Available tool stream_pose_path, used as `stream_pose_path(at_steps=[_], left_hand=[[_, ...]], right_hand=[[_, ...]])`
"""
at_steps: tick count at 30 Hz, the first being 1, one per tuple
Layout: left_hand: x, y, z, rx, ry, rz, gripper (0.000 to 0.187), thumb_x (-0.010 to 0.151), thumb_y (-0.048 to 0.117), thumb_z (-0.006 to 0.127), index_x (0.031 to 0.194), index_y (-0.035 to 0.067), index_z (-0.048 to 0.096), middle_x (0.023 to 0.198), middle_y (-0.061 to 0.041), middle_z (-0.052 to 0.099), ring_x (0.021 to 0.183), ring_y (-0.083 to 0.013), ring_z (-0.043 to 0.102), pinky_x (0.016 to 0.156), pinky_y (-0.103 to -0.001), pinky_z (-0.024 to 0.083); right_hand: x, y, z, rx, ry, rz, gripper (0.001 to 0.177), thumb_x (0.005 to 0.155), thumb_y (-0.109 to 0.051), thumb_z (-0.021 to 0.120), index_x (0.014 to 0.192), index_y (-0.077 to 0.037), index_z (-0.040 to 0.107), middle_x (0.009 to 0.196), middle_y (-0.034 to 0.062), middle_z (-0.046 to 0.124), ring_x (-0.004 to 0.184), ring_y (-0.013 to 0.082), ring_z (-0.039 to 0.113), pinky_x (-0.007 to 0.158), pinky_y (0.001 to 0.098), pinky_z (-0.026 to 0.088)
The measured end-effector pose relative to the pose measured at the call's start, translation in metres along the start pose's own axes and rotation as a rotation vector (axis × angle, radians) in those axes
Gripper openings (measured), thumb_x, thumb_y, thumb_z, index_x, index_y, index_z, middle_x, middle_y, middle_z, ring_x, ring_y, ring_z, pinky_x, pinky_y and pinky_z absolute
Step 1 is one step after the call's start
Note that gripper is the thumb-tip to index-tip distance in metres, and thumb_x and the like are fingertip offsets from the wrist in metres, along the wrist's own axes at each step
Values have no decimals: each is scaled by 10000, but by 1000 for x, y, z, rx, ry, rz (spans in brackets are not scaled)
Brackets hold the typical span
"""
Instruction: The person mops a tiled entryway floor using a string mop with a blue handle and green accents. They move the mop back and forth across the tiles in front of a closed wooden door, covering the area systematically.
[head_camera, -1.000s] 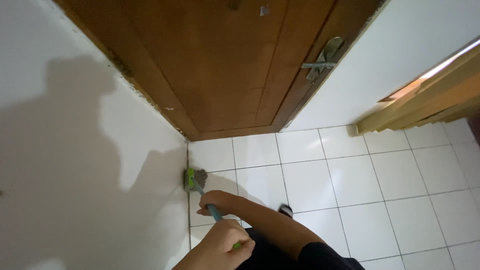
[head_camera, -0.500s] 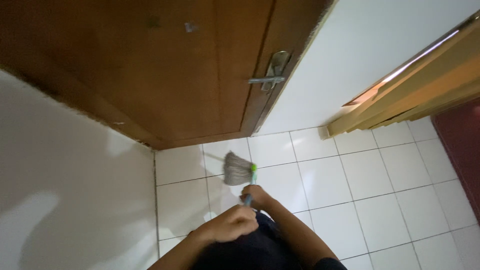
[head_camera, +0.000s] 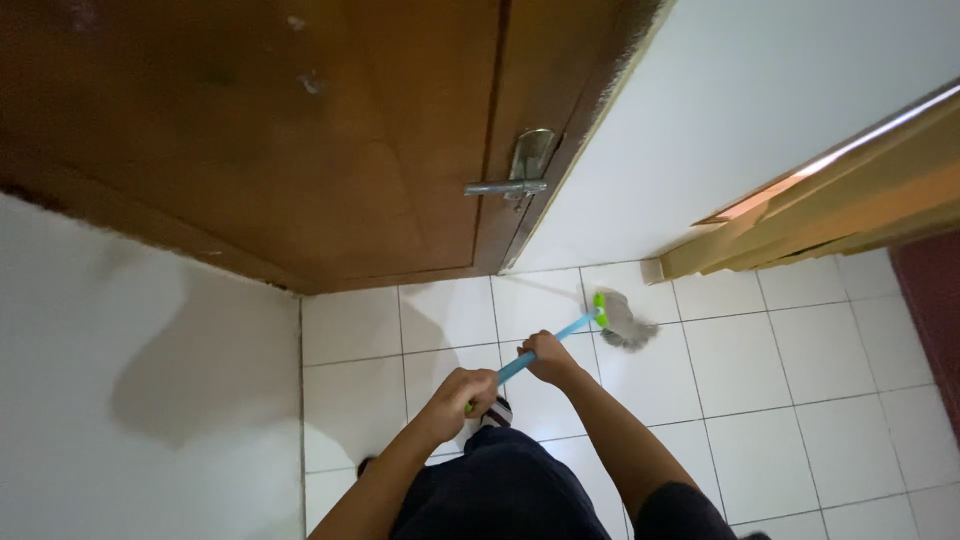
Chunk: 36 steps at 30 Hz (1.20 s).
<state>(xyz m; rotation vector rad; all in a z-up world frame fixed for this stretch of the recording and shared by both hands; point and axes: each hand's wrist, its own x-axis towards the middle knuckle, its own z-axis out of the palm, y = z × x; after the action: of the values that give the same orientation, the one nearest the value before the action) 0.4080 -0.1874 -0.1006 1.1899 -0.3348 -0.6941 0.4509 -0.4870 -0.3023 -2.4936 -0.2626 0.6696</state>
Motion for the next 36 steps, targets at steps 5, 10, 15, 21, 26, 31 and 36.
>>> stream_pose_path(at_steps=[5,10,15,21,26,31,36], left_hand=[[-67,12,-5,103,161,105,397,1088,54,624,703,110,540,748,-33,591,662,-171,447,684,-341,406],[-149,84,-18,288,354,-41,313,1059,57,621,747,75,614,723,-61,633,653,-207,507,669,-402,440],[-226,150,-45,448,450,-76,283,1020,106,685,747,37,660,769,-102,720,761,-238,588,790,-430,527],[-280,173,-75,752,312,-168,292,1071,179,857,790,144,785,809,-44,760,835,-228,697,883,-421,572],[-303,206,-73,618,173,-314,270,1111,218,824,875,88,817,978,-74,816,904,-202,712,849,-374,557],[-289,206,-68,598,-129,-413,339,1158,187,770,834,89,786,954,-62,783,1045,-205,709,1023,-395,524],[-252,94,-87,348,-195,-311,303,1137,219,598,874,129,719,893,-38,698,794,-201,634,793,-390,530]], right_hand=[[40,-53,57,-155,-101,-216,402,1213,-335,745,893,-128,873,985,75,877,1102,325,787,1127,497,625],[84,-157,123,37,-23,-577,424,1182,-289,799,810,-93,744,877,122,811,950,375,758,1155,513,565],[102,-326,152,485,66,-885,471,1137,-281,884,754,-110,669,810,66,655,856,268,640,927,461,528],[105,-438,192,328,5,-944,360,1173,-352,873,906,-147,745,928,26,766,1094,272,647,1137,443,526],[76,-469,193,24,-61,-800,398,1132,-337,847,800,-125,791,964,25,890,1045,320,770,1107,494,610],[38,-410,182,232,41,-712,147,969,-191,902,938,-115,779,974,29,806,947,296,750,870,420,612],[15,-318,164,20,-92,-474,278,1056,-343,872,925,-101,834,1079,100,851,1133,360,783,1056,531,624]])
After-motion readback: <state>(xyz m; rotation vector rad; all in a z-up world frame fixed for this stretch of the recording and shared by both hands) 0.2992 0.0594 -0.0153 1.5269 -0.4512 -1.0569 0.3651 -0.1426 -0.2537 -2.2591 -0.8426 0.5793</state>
